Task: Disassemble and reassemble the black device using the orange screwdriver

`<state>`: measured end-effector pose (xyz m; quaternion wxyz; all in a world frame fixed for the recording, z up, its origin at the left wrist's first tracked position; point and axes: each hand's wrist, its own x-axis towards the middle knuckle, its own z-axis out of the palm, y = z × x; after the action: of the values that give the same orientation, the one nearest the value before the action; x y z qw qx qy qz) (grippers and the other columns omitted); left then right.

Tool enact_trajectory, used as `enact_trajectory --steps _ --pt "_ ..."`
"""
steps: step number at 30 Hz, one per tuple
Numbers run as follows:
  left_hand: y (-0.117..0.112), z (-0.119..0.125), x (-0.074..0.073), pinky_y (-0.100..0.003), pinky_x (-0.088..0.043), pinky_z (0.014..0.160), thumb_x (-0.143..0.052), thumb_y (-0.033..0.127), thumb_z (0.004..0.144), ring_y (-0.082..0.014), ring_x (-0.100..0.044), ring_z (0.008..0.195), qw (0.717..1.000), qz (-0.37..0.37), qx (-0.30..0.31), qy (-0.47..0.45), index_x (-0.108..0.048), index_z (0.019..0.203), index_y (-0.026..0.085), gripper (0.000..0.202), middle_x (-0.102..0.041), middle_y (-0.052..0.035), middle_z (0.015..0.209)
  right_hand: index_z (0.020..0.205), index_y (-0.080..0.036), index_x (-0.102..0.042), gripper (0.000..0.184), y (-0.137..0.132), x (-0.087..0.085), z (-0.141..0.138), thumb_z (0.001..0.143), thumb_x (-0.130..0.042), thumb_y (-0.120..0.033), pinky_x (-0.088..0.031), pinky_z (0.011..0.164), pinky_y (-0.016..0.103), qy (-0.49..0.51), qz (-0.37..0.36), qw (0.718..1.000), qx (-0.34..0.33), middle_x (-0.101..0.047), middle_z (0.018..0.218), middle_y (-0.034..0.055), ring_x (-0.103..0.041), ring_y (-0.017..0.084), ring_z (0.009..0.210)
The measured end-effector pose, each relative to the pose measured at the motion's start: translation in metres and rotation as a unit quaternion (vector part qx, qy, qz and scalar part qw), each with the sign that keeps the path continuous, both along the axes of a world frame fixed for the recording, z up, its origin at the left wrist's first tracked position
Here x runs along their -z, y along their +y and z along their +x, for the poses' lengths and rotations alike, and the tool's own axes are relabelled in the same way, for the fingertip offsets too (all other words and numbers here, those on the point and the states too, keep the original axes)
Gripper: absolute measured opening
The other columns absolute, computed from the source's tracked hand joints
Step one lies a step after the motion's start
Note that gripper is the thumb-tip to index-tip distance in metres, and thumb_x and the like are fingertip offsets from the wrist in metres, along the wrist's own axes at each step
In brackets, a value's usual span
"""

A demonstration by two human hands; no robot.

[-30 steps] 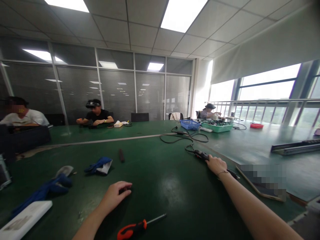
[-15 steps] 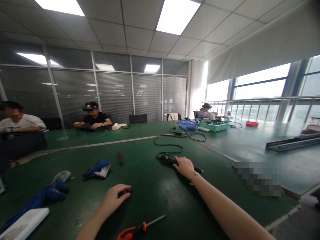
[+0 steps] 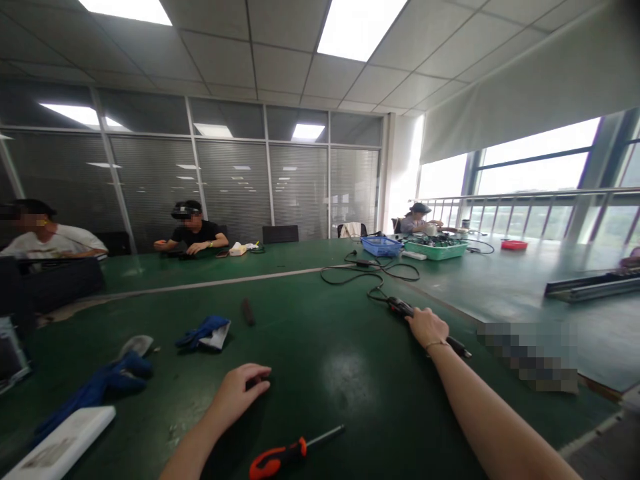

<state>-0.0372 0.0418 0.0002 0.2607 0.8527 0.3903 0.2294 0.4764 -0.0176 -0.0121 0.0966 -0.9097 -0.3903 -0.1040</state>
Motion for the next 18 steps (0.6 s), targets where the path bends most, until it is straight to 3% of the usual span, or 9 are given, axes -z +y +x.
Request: enact_trajectory --steps 5,11,18 --pt "0.001 0.001 0.002 -0.033 -0.05 0.081 -0.059 0.037 0.08 -0.0252 -0.065 0.091 1.0 0.0 -0.009 0.0 -0.072 0.109 0.018 0.037 -0.07 -0.0087 0.108 0.115 -0.015 -0.057 0.031 -0.014 0.004 0.046 0.094 -0.054 -0.038 -0.054 0.078 0.036 0.006 -0.013 1.0 0.017 -0.06 0.109 0.007 -0.061 0.018 0.092" --pt "-0.003 0.001 -0.002 -0.032 -0.05 0.082 -0.059 0.037 0.08 -0.0244 -0.065 0.091 1.0 -0.003 -0.011 0.003 -0.072 0.109 0.019 0.036 -0.07 -0.008 0.108 0.115 -0.015 -0.057 0.031 -0.005 0.013 0.067 0.094 -0.054 -0.038 -0.054 0.079 0.037 0.042 -0.023 0.999 0.008 -0.06 0.11 0.007 -0.061 0.018 0.093" --pt "-0.004 0.001 -0.003 -0.032 -0.05 0.081 -0.058 0.035 0.081 -0.0237 -0.065 0.089 1.0 -0.001 -0.008 0.006 -0.071 0.11 0.018 0.036 -0.07 -0.0082 0.108 0.115 -0.016 -0.058 0.029 -0.003 0.01 0.09 0.094 -0.055 -0.036 -0.053 0.083 0.038 0.061 -0.044 0.995 -0.061 -0.06 0.114 0.0073 -0.06 0.018 0.096"
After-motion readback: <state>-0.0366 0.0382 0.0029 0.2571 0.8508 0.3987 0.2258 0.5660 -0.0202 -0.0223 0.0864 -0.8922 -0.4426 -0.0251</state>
